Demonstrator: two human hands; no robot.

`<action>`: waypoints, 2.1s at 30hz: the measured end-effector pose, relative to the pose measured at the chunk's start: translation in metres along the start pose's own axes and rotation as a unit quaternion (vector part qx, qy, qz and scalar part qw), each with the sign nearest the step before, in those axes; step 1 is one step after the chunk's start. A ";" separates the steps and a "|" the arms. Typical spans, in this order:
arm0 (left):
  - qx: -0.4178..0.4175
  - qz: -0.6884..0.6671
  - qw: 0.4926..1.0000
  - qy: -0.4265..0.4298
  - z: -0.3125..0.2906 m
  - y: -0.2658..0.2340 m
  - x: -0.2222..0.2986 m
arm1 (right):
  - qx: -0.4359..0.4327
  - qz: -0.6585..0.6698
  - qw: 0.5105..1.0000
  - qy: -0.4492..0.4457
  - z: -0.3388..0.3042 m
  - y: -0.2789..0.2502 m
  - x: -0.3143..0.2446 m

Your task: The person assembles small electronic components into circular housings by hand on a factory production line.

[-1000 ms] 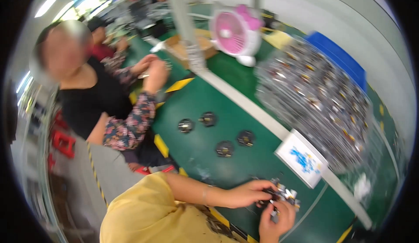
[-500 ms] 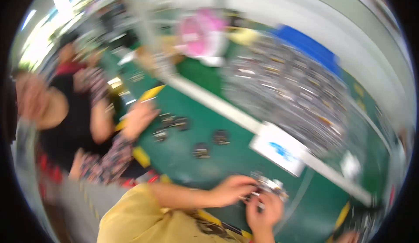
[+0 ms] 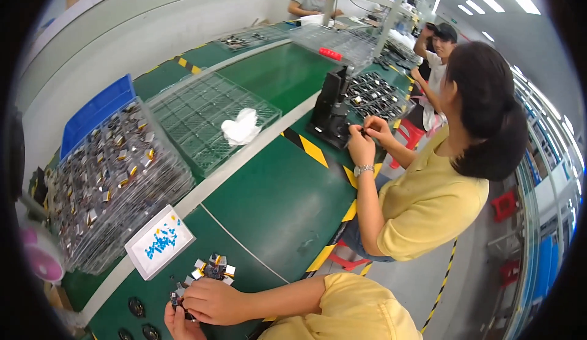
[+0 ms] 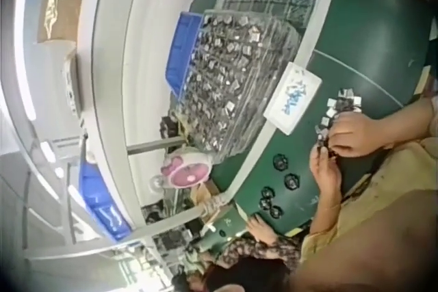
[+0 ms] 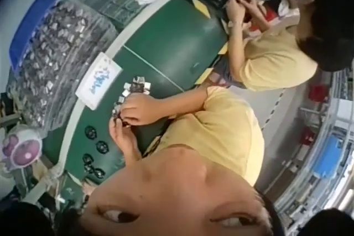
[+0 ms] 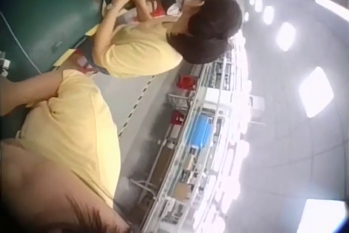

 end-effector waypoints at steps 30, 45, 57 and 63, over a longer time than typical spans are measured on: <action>-0.016 0.024 0.999 -0.029 -0.003 0.005 0.002 | 0.000 -0.016 1.000 -0.005 0.001 -0.004 0.003; -0.031 0.000 0.999 -0.035 0.002 0.005 0.004 | -0.013 -0.029 0.999 0.037 0.015 -0.023 0.000; -0.081 -0.029 0.996 0.003 -0.007 -0.006 0.004 | -0.043 -0.070 0.997 -0.012 0.022 -0.002 -0.003; -0.106 -0.028 0.993 0.049 -0.008 -0.005 0.006 | -0.043 -0.089 0.995 -0.015 0.023 0.000 -0.009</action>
Point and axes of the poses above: each hand's wrist, its own z-axis towards the middle knuckle, its own y-axis out of the palm, x = y × z, the point moved 4 cm from there along z, towards the middle knuckle, and after that the axes turned 6 degrees about -x, right-handed, at the moved point
